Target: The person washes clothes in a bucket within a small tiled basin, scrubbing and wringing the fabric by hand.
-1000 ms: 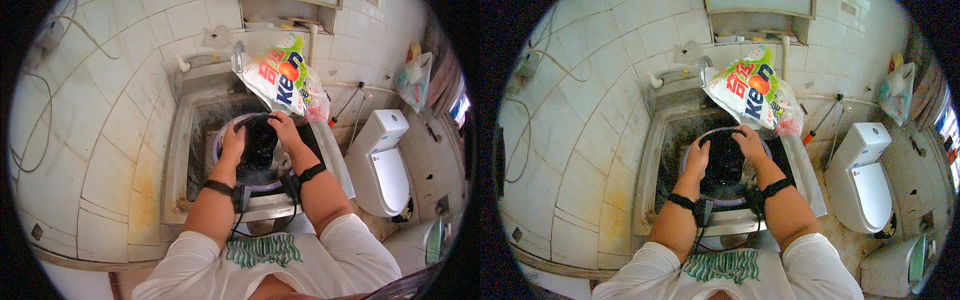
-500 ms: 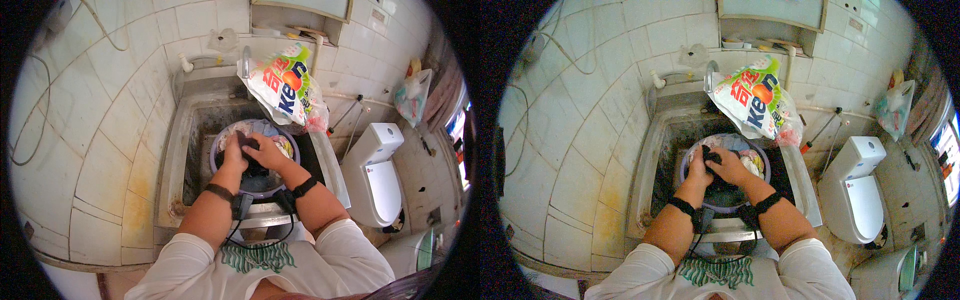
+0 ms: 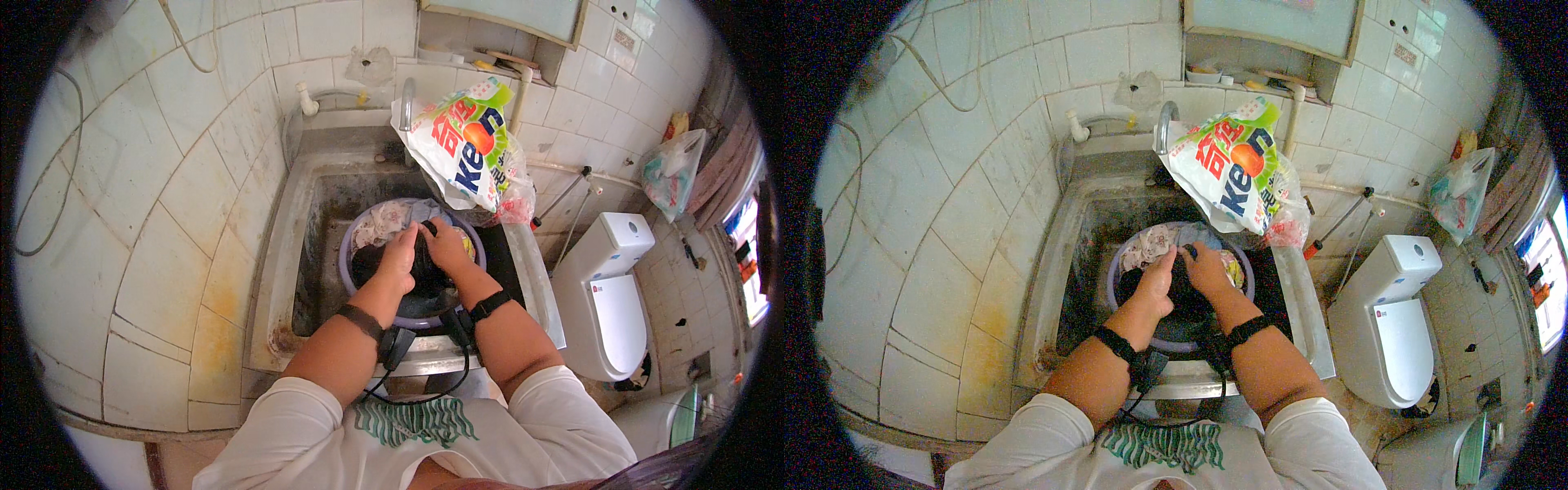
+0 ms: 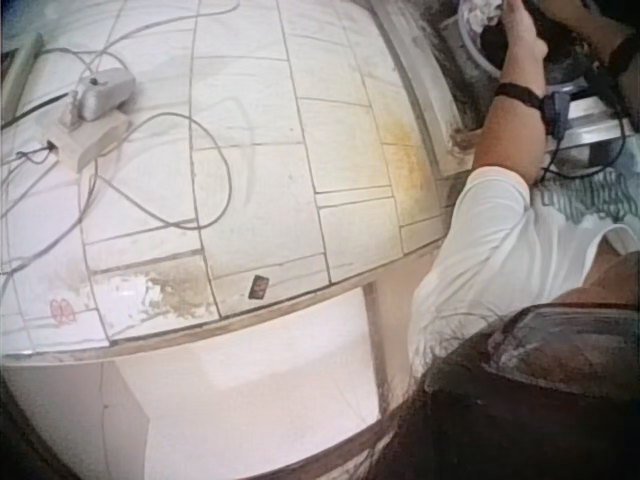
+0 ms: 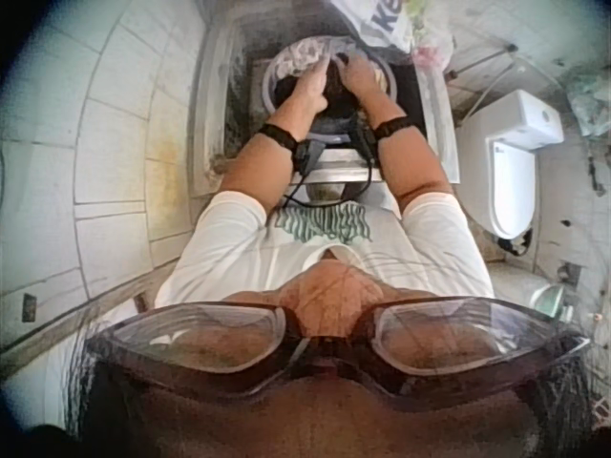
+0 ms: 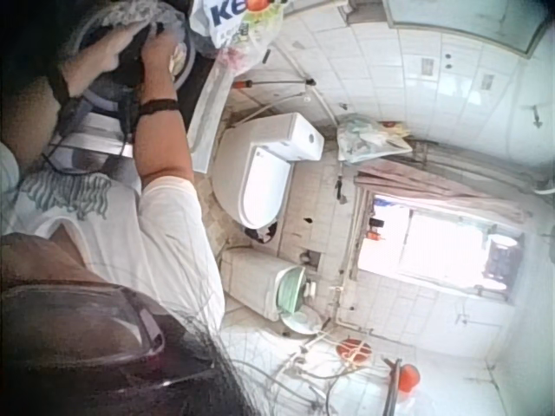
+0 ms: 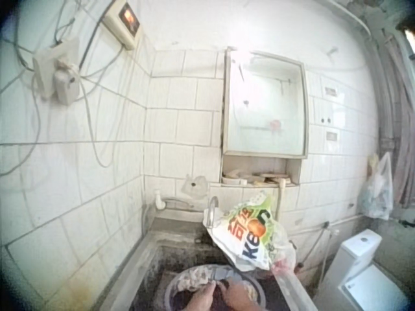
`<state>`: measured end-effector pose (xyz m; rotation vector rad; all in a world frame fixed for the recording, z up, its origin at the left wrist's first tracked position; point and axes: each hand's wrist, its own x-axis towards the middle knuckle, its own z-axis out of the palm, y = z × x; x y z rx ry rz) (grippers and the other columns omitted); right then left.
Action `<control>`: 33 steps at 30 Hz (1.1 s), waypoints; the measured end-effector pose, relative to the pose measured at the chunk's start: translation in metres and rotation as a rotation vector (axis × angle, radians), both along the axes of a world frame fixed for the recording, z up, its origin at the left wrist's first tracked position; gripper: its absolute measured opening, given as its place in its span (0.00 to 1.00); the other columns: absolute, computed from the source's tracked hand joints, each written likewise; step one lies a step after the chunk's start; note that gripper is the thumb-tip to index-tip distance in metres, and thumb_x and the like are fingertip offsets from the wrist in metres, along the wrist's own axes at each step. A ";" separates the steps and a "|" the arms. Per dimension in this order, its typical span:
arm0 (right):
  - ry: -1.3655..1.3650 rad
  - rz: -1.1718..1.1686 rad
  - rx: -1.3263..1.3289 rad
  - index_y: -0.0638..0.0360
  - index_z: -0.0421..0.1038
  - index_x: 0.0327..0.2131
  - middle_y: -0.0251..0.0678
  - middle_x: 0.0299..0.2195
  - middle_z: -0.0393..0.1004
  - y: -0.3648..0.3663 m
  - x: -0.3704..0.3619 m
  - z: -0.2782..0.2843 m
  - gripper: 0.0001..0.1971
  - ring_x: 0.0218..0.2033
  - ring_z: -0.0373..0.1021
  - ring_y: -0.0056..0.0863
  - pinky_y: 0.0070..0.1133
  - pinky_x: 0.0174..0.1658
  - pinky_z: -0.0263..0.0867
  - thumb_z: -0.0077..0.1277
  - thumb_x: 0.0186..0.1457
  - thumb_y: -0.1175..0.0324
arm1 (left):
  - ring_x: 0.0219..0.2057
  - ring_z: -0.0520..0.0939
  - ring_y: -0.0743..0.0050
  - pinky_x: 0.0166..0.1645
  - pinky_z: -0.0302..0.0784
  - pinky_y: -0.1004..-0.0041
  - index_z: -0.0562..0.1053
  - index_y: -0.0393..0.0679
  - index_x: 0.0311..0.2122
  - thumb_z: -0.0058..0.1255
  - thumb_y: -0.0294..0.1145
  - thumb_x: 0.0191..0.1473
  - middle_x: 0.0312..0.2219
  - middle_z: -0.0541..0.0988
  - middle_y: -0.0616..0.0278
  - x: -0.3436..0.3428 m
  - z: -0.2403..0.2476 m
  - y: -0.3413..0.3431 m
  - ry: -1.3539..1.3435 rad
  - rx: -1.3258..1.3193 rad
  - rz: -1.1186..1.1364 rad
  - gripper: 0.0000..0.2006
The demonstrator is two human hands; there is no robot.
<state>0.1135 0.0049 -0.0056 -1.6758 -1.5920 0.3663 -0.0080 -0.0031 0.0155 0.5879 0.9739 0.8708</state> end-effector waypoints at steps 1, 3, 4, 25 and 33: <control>0.012 0.029 0.034 0.67 0.69 0.35 0.57 0.30 0.71 -0.001 -0.002 0.000 0.18 0.33 0.68 0.55 0.39 0.38 0.63 0.48 0.52 0.58 | 0.49 0.69 0.58 0.55 0.53 0.48 0.63 0.49 0.53 0.43 0.53 0.52 0.49 0.70 0.59 -0.001 0.001 0.001 0.141 0.006 0.030 0.27; 0.025 0.052 0.067 0.67 0.69 0.35 0.57 0.31 0.71 -0.004 -0.003 0.003 0.17 0.33 0.68 0.55 0.38 0.38 0.64 0.49 0.52 0.59 | 0.48 0.70 0.60 0.54 0.57 0.50 0.65 0.48 0.51 0.42 0.52 0.53 0.47 0.71 0.59 0.001 0.010 0.000 0.136 -0.004 0.097 0.25; 0.047 0.132 0.110 0.66 0.69 0.35 0.56 0.32 0.71 -0.009 -0.009 0.012 0.16 0.34 0.68 0.54 0.37 0.38 0.64 0.49 0.51 0.60 | 0.47 0.71 0.61 0.53 0.61 0.53 0.66 0.47 0.50 0.41 0.51 0.54 0.46 0.72 0.58 -0.002 0.014 -0.002 0.131 -0.014 0.173 0.23; 0.070 0.258 0.077 0.66 0.67 0.37 0.57 0.33 0.70 -0.021 -0.025 0.032 0.17 0.37 0.67 0.53 0.35 0.41 0.63 0.48 0.51 0.59 | 0.38 0.75 0.64 0.44 0.71 0.67 0.70 0.45 0.41 0.37 0.43 0.57 0.37 0.74 0.59 -0.005 -0.011 0.006 -0.282 0.075 0.099 0.15; 0.029 0.132 0.140 0.66 0.67 0.31 0.52 0.26 0.70 -0.012 -0.017 0.020 0.11 0.30 0.68 0.49 0.31 0.35 0.64 0.50 0.51 0.66 | 0.41 0.75 0.64 0.43 0.71 0.64 0.70 0.44 0.41 0.39 0.42 0.56 0.39 0.74 0.58 0.005 -0.013 0.004 -0.330 -0.059 -0.034 0.15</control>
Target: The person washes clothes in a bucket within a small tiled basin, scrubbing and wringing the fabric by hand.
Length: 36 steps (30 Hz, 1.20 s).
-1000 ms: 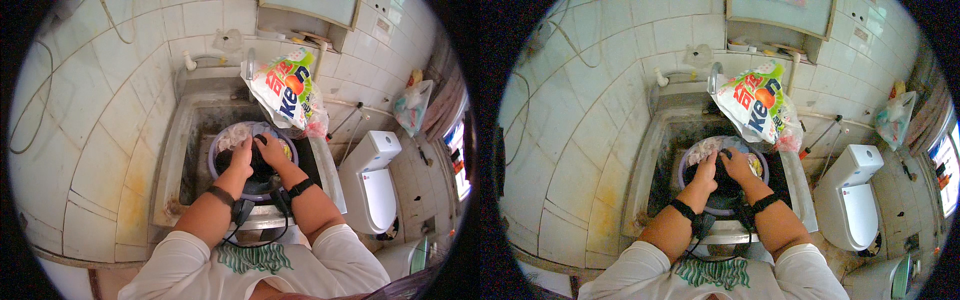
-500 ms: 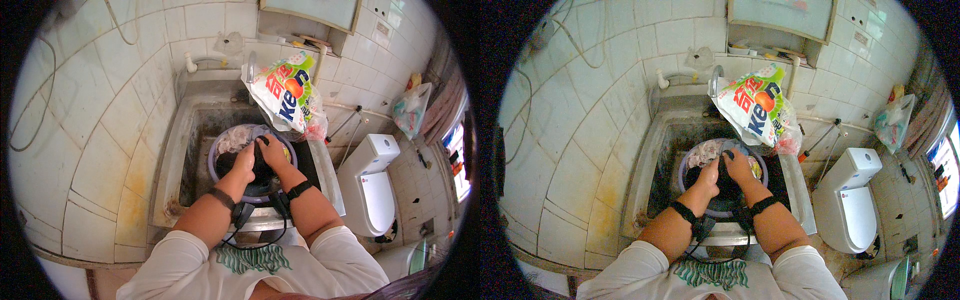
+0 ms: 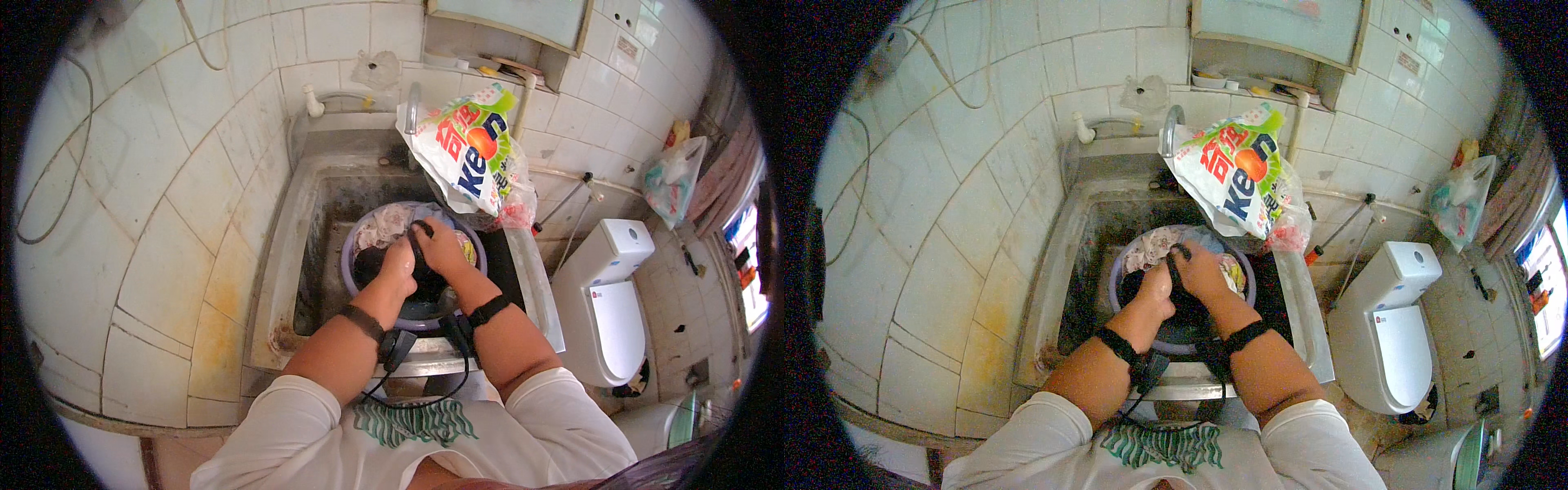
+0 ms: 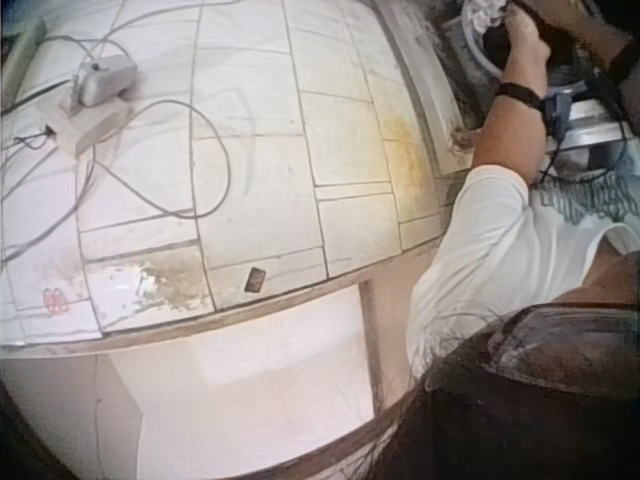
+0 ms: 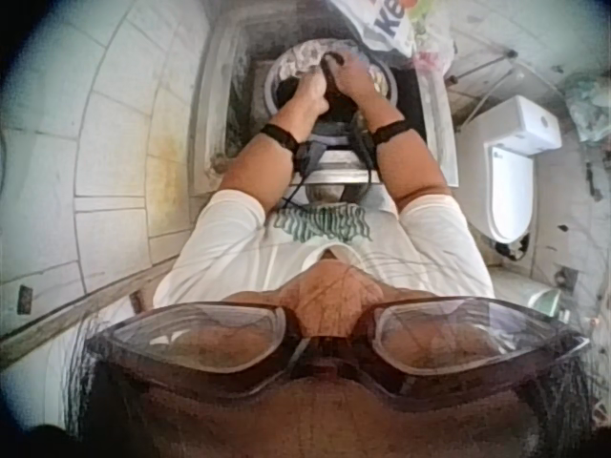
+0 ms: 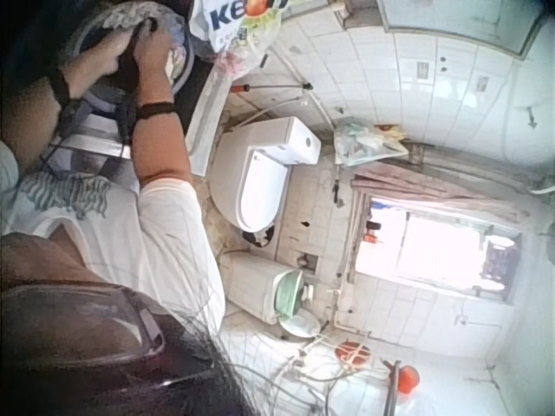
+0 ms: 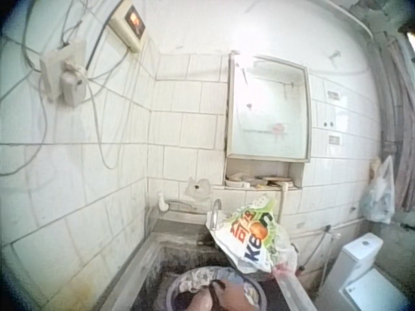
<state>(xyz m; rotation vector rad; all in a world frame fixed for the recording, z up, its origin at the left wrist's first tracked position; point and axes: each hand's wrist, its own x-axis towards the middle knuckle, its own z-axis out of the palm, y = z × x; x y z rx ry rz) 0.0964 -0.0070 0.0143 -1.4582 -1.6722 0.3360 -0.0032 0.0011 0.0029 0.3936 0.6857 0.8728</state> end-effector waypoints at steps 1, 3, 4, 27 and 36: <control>0.003 -0.120 0.045 0.66 0.67 0.31 0.52 0.26 0.70 0.004 0.002 -0.004 0.11 0.29 0.68 0.50 0.32 0.35 0.64 0.49 0.51 0.67 | 0.43 0.74 0.65 0.46 0.69 0.63 0.70 0.43 0.42 0.40 0.45 0.56 0.42 0.73 0.57 -0.003 0.007 -0.004 0.002 0.009 -0.010 0.17; 0.007 -0.117 -0.020 0.65 0.68 0.33 0.54 0.28 0.71 0.010 0.010 -0.012 0.12 0.33 0.68 0.52 0.34 0.37 0.64 0.49 0.51 0.64 | 0.43 0.73 0.65 0.47 0.68 0.63 0.70 0.42 0.43 0.40 0.46 0.56 0.42 0.73 0.57 -0.003 0.012 -0.009 0.045 0.014 0.030 0.19; 0.007 -0.117 -0.085 0.64 0.69 0.35 0.55 0.31 0.72 0.012 0.013 -0.016 0.14 0.36 0.68 0.54 0.37 0.40 0.64 0.48 0.52 0.62 | 0.43 0.73 0.65 0.49 0.66 0.64 0.69 0.40 0.44 0.40 0.47 0.56 0.42 0.73 0.56 -0.002 0.015 -0.011 0.083 0.020 0.068 0.20; 0.035 -0.090 -0.107 0.65 0.67 0.34 0.57 0.32 0.70 0.007 0.010 -0.012 0.17 0.35 0.67 0.56 0.37 0.39 0.63 0.47 0.53 0.57 | 0.48 0.69 0.60 0.52 0.63 0.60 0.64 0.43 0.51 0.38 0.47 0.56 0.48 0.68 0.56 -0.002 0.038 -0.021 0.266 -0.006 0.101 0.22; -0.031 0.141 -0.027 0.64 0.68 0.38 0.56 0.33 0.70 -0.019 -0.018 0.023 0.18 0.35 0.68 0.52 0.37 0.39 0.64 0.46 0.52 0.58 | 0.42 0.74 0.58 0.47 0.69 0.58 0.67 0.46 0.47 0.37 0.49 0.56 0.44 0.72 0.57 -0.007 -0.025 0.009 -0.079 0.047 0.108 0.21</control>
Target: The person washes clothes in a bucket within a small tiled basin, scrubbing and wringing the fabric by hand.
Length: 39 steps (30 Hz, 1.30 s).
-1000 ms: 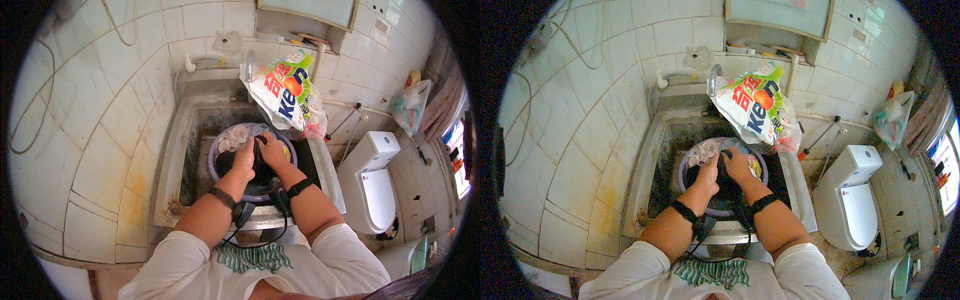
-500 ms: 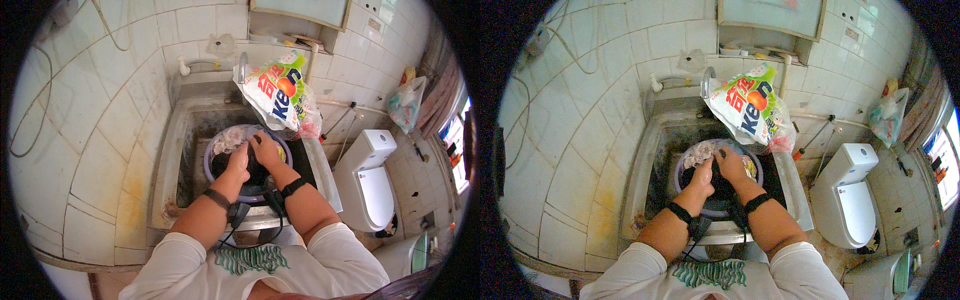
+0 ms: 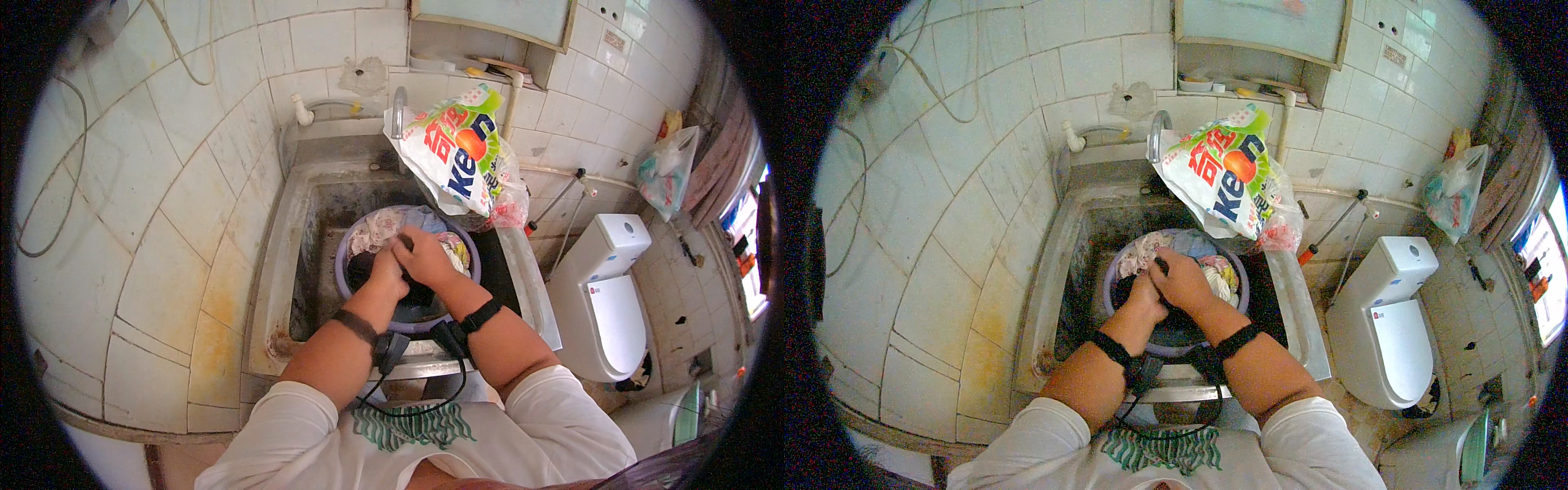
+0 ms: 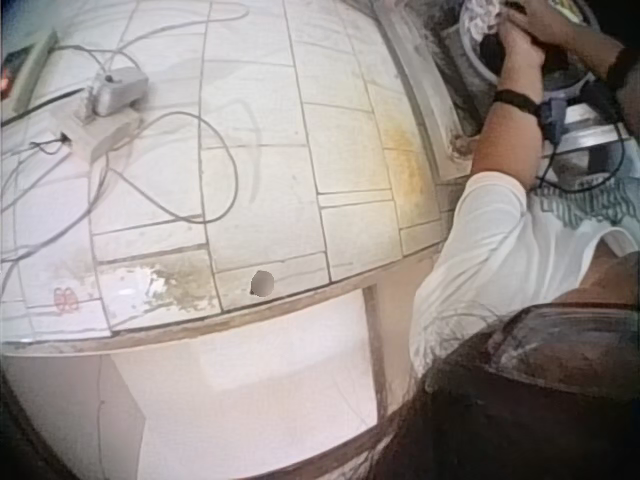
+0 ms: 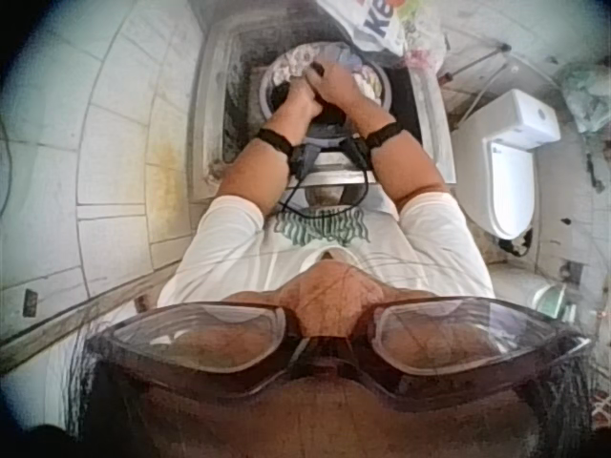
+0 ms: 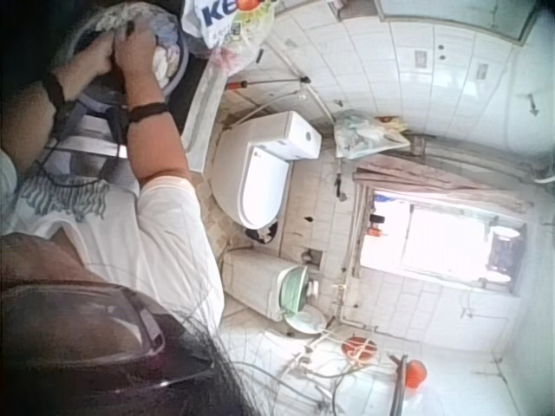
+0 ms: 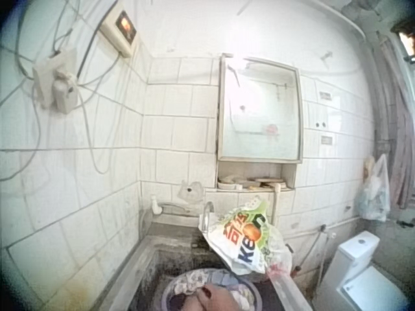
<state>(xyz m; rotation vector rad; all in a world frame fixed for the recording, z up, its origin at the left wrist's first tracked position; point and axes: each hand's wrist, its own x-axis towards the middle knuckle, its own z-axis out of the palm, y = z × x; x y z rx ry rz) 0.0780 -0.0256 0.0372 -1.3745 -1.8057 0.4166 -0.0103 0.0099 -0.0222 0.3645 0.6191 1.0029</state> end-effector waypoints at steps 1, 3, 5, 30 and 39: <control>-0.004 -0.011 -0.003 0.64 0.68 0.38 0.56 0.33 0.70 0.006 0.008 -0.007 0.18 0.35 0.68 0.52 0.37 0.39 0.64 0.46 0.52 0.58 | 0.41 0.74 0.58 0.46 0.70 0.58 0.68 0.46 0.47 0.38 0.49 0.56 0.44 0.73 0.58 0.006 0.017 -0.008 0.122 -0.059 -0.031 0.21; -0.012 -0.216 0.005 0.64 0.68 0.39 0.58 0.34 0.70 0.022 0.019 -0.026 0.18 0.35 0.67 0.55 0.38 0.41 0.64 0.45 0.52 0.58 | 0.42 0.74 0.59 0.46 0.70 0.58 0.68 0.46 0.47 0.38 0.50 0.55 0.44 0.73 0.58 0.006 0.043 -0.021 0.168 -0.069 -0.048 0.21; 0.001 -0.223 -0.006 0.64 0.68 0.38 0.58 0.34 0.70 0.030 0.027 -0.037 0.17 0.35 0.67 0.56 0.38 0.41 0.63 0.45 0.53 0.58 | 0.43 0.74 0.60 0.47 0.69 0.58 0.69 0.45 0.46 0.40 0.51 0.55 0.43 0.73 0.60 0.005 0.032 -0.015 0.113 -0.033 -0.132 0.22; 0.274 -0.291 -0.105 0.65 0.68 0.39 0.57 0.34 0.71 0.043 0.054 -0.048 0.22 0.38 0.68 0.53 0.35 0.40 0.63 0.50 0.50 0.54 | 0.38 0.74 0.62 0.48 0.67 0.61 0.73 0.45 0.37 0.49 0.29 0.43 0.36 0.75 0.61 -0.015 0.037 0.005 -0.011 0.028 -0.031 0.13; 0.201 0.088 -0.480 0.64 0.67 0.44 0.46 0.36 0.73 0.018 0.075 -0.010 0.30 0.38 0.69 0.34 0.26 0.42 0.64 0.62 0.37 0.60 | 0.38 0.74 0.58 0.42 0.72 0.65 0.67 0.39 0.46 0.46 0.13 0.38 0.38 0.72 0.54 -0.044 0.052 0.014 0.501 0.331 0.117 0.24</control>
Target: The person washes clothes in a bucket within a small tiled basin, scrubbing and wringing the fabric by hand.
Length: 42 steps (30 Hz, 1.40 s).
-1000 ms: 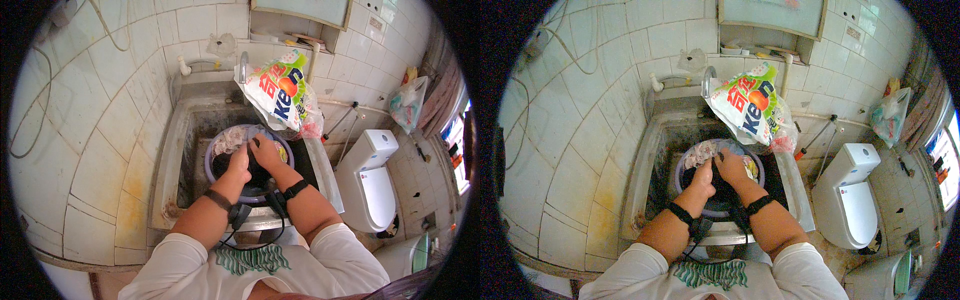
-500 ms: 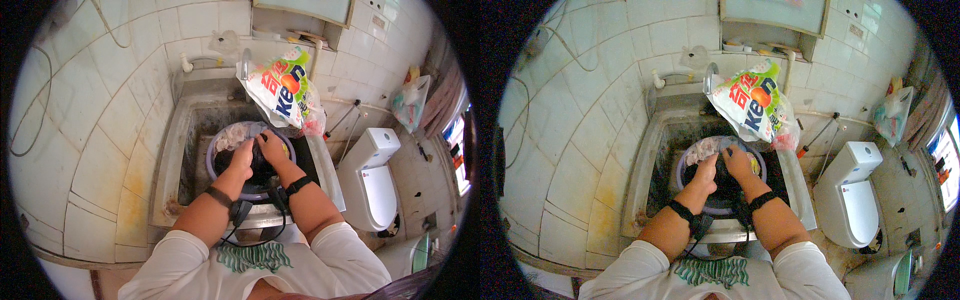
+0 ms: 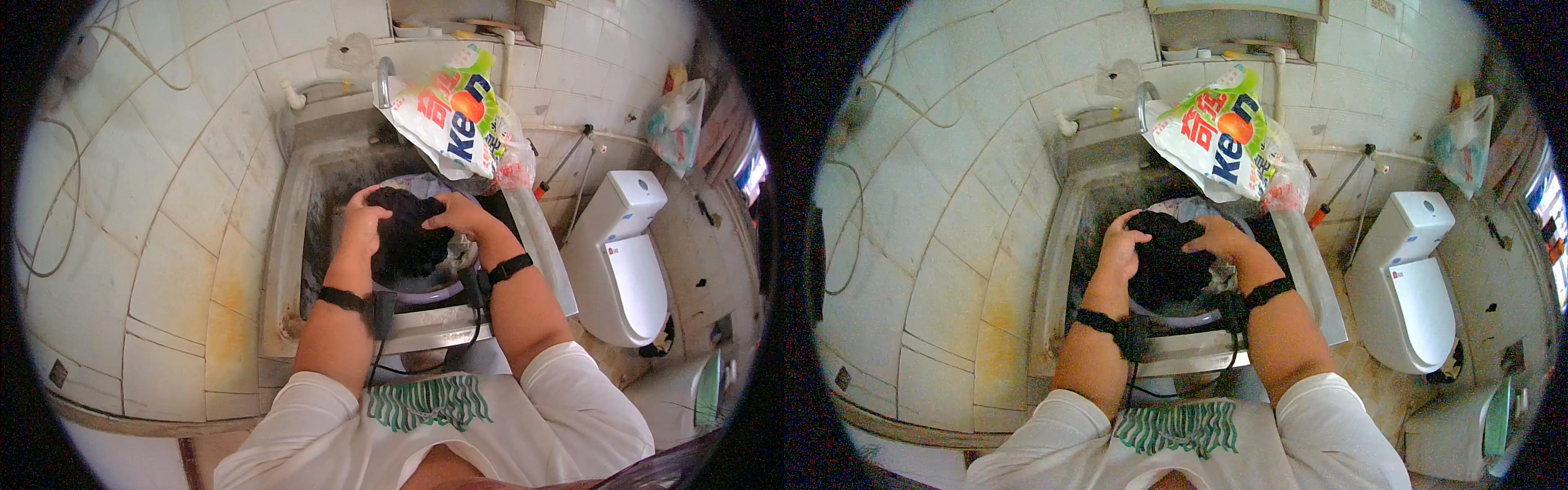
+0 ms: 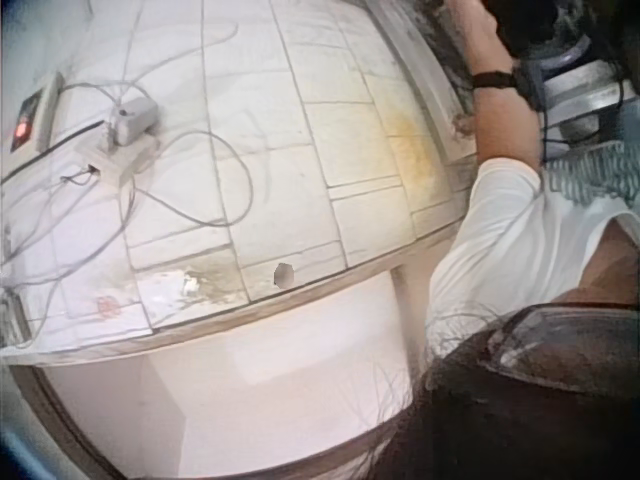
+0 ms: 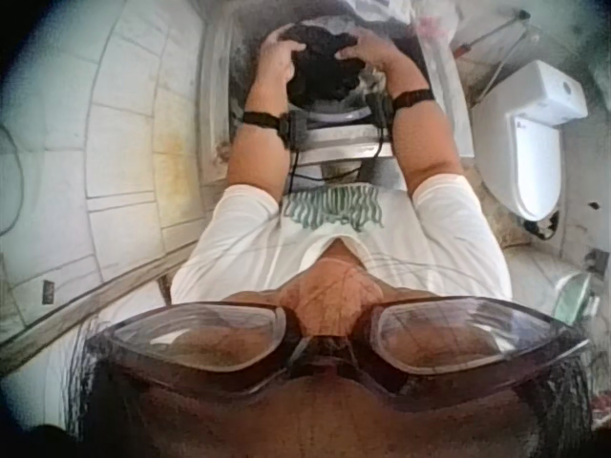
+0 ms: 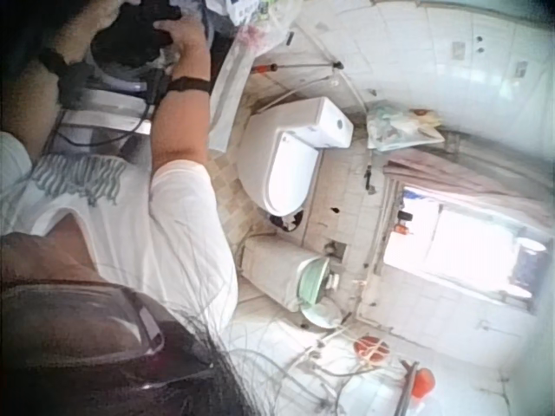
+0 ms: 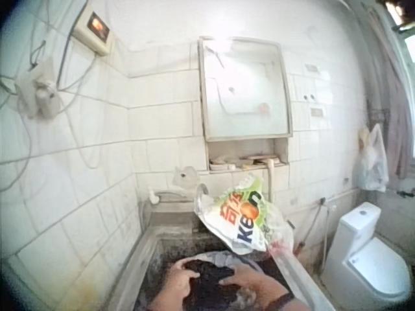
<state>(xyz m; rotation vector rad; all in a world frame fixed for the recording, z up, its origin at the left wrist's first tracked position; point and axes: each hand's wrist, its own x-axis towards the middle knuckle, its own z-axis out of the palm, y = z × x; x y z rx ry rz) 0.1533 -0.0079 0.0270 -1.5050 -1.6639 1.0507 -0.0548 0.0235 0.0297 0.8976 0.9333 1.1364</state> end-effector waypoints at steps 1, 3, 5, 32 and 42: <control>-0.069 0.066 -0.072 0.64 0.68 0.44 0.45 0.36 0.74 -0.003 0.000 0.007 0.29 0.38 0.70 0.33 0.26 0.42 0.64 0.62 0.36 0.61 | 0.39 0.75 0.59 0.42 0.72 0.66 0.67 0.39 0.47 0.49 0.15 0.39 0.39 0.73 0.53 -0.003 -0.001 0.000 0.272 0.072 -0.020 0.24; -0.267 -0.008 0.055 0.63 0.70 0.41 0.46 0.38 0.73 0.005 0.004 -0.006 0.24 0.40 0.70 0.36 0.28 0.44 0.64 0.61 0.38 0.62 | 0.40 0.75 0.61 0.42 0.72 0.67 0.66 0.38 0.49 0.50 0.18 0.42 0.41 0.72 0.51 -0.008 -0.006 0.002 0.522 0.071 -0.115 0.24; -0.402 -0.132 0.029 0.58 0.69 0.43 0.47 0.39 0.72 0.007 0.009 -0.013 0.22 0.43 0.68 0.44 0.31 0.46 0.63 0.58 0.42 0.63 | 0.41 0.75 0.62 0.43 0.71 0.68 0.65 0.37 0.50 0.51 0.20 0.44 0.43 0.72 0.49 -0.008 -0.010 0.005 0.767 0.076 -0.214 0.24; -0.754 0.744 -0.515 0.53 0.62 0.53 0.46 0.47 0.68 0.006 -0.017 -0.049 0.31 0.46 0.66 0.40 0.32 0.46 0.63 0.56 0.40 0.68 | 0.46 0.70 0.61 0.47 0.68 0.62 0.69 0.54 0.51 0.42 0.28 0.46 0.49 0.70 0.60 0.012 -0.042 0.000 1.282 -0.179 -1.093 0.24; -0.861 0.792 -0.696 0.58 0.62 0.52 0.45 0.53 0.61 0.023 -0.028 -0.073 0.33 0.50 0.62 0.41 0.33 0.50 0.60 0.57 0.38 0.62 | 0.56 0.62 0.62 0.57 0.58 0.65 0.63 0.52 0.56 0.52 0.41 0.45 0.56 0.63 0.60 -0.002 -0.089 0.024 1.281 0.063 -1.440 0.30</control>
